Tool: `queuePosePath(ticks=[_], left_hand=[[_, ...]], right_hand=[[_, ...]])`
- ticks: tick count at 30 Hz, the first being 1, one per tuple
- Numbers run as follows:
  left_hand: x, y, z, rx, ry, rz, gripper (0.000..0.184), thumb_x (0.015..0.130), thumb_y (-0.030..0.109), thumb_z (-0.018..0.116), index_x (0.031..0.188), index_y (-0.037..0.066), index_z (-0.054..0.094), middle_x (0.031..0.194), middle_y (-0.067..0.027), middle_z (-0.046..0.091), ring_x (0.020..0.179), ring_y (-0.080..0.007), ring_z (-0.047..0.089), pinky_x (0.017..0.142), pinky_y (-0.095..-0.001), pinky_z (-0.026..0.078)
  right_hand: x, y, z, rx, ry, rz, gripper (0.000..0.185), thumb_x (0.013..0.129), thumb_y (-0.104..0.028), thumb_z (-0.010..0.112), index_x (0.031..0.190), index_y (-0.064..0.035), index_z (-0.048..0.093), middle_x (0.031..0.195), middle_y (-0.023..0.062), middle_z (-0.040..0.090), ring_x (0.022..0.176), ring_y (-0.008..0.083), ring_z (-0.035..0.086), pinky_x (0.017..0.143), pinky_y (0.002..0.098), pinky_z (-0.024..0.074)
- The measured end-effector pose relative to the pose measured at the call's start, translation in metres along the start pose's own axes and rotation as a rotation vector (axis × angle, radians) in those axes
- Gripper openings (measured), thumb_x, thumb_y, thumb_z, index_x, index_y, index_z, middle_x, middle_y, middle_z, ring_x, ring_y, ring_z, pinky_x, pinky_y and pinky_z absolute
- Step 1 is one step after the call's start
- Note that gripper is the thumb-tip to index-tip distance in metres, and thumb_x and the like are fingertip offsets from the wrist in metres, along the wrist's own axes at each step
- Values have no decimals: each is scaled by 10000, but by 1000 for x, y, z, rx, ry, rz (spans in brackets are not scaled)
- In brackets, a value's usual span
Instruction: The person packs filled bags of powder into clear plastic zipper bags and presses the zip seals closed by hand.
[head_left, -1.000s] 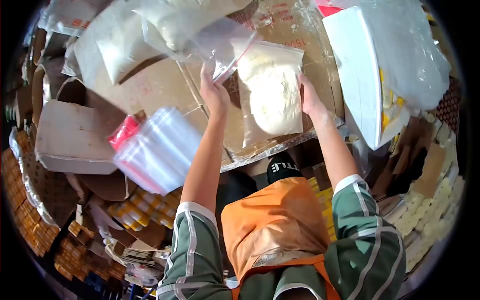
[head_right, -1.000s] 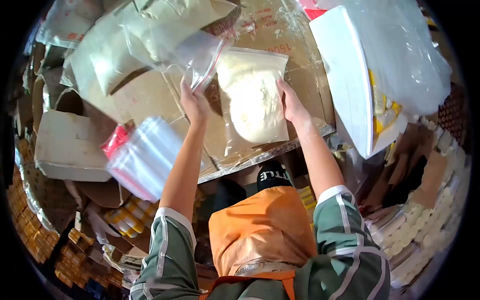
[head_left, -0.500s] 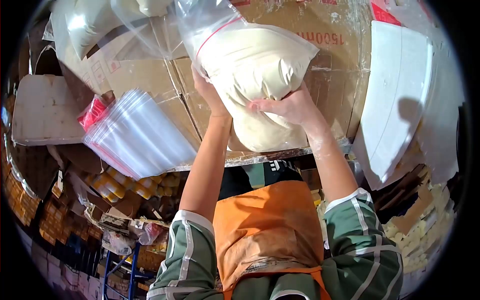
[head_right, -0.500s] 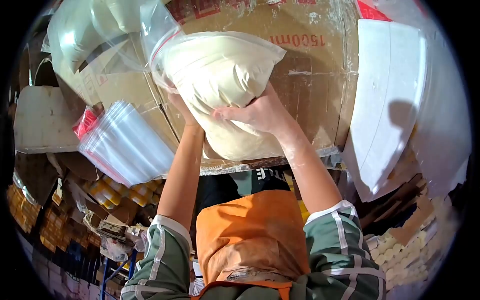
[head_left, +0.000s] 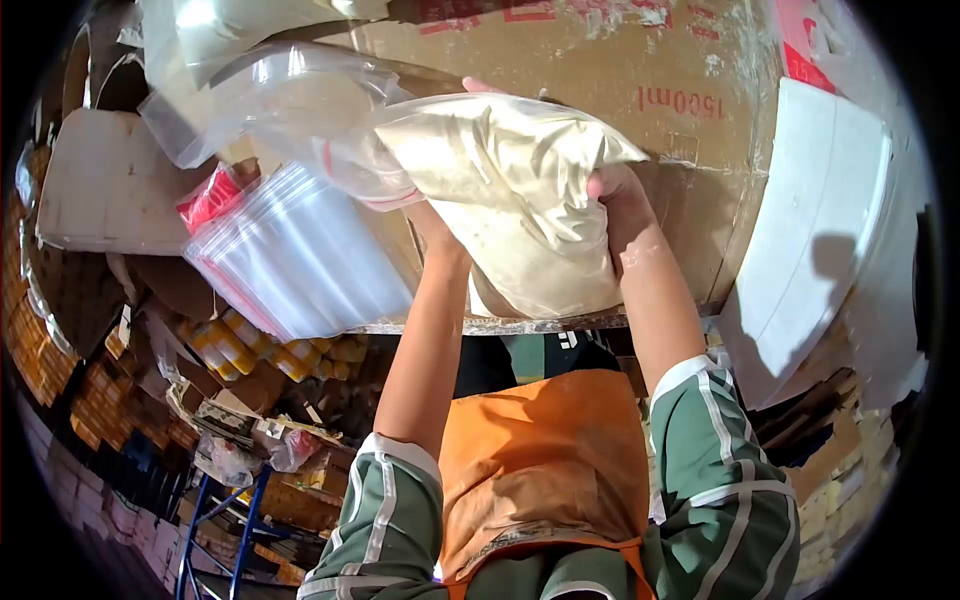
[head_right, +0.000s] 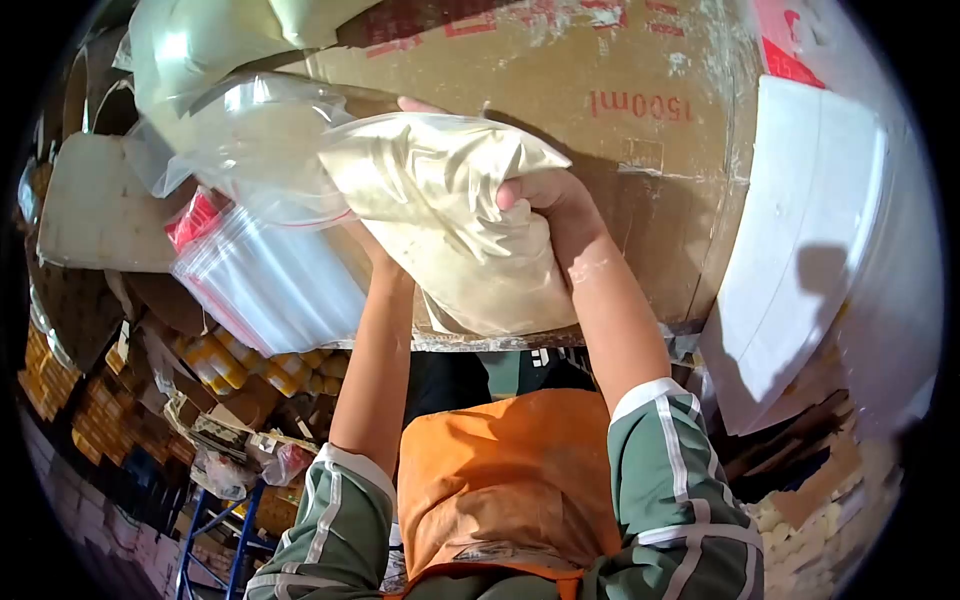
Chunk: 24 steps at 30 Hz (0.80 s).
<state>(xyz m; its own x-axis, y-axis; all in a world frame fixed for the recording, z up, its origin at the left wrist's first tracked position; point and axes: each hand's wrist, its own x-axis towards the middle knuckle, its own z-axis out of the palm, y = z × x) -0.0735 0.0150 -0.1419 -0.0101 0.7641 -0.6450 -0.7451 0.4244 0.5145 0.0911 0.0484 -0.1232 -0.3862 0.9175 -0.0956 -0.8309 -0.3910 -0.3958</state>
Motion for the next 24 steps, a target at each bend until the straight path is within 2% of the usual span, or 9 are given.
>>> queuePosePath(ticks=[2,3,5,7,9,10,14,21,24], left_hand=[[4,8,5,390,120,346,552,971,362,528,1403,55,373,1276,-97,503,1155,-214,522,973,-374,450],[2,14,6,385,124,350,552,971,362,528,1403,55,373,1276,-97,503,1155,-214,522,973,-374,450],[1,30,8,887,122,791,579,927,173,598,1428,29,345,1261,-125,513,1124,-213,540,969,-325,457],[5,55,4,723,243,752,476,913,147,592,1344,15,438,1193,-115,561,1063,-200,565,914,-327,478],[25,80,-30,1119,121,1137,398,831,29,582,1220,-19,510,1058,-121,596,951,-233,589,796,-329,491],[10,97,-13,1564,220,1220,451,706,-61,551,1155,-17,543,1030,-171,549,886,-315,578,750,-345,482],[26,105,0,1711,95,1103,428,681,-54,593,1100,20,547,975,-157,555,841,-320,577,690,-412,491],[42,57,3,1786,-96,956,266,725,35,698,964,82,592,884,-78,593,807,-312,580,685,-397,488],[40,42,4,1762,-156,1189,164,763,37,681,909,75,615,803,-69,597,800,-288,589,689,-386,491]], right_hand=[[-2,-2,-6,26,111,55,924,723,-574,696,1388,12,432,1381,158,496,1284,279,479,1083,410,395],[-2,-3,-12,37,171,73,920,724,-573,693,1388,8,433,1381,157,497,1283,280,479,1083,411,395],[-9,-3,-20,50,266,81,910,725,-570,687,1388,2,436,1380,155,498,1281,282,480,1082,413,395],[-23,-1,-25,67,347,80,901,726,-568,680,1388,-5,439,1380,153,498,1280,284,481,1081,416,395],[-43,0,-29,82,422,72,892,727,-565,674,1388,-12,442,1379,152,499,1278,286,482,1080,418,395],[-55,0,-30,89,460,69,888,728,-564,671,1388,-15,444,1379,151,500,1277,287,483,1080,419,395],[-100,9,-33,99,600,52,870,730,-560,658,1388,-29,450,1378,147,501,1273,291,484,1079,424,394],[-142,28,-46,144,762,-42,840,734,-551,635,1388,-53,460,1376,142,504,1266,297,487,1076,433,394],[-151,34,-49,165,804,-110,828,736,-548,626,1388,-63,465,1375,139,505,1264,300,489,1075,436,394]])
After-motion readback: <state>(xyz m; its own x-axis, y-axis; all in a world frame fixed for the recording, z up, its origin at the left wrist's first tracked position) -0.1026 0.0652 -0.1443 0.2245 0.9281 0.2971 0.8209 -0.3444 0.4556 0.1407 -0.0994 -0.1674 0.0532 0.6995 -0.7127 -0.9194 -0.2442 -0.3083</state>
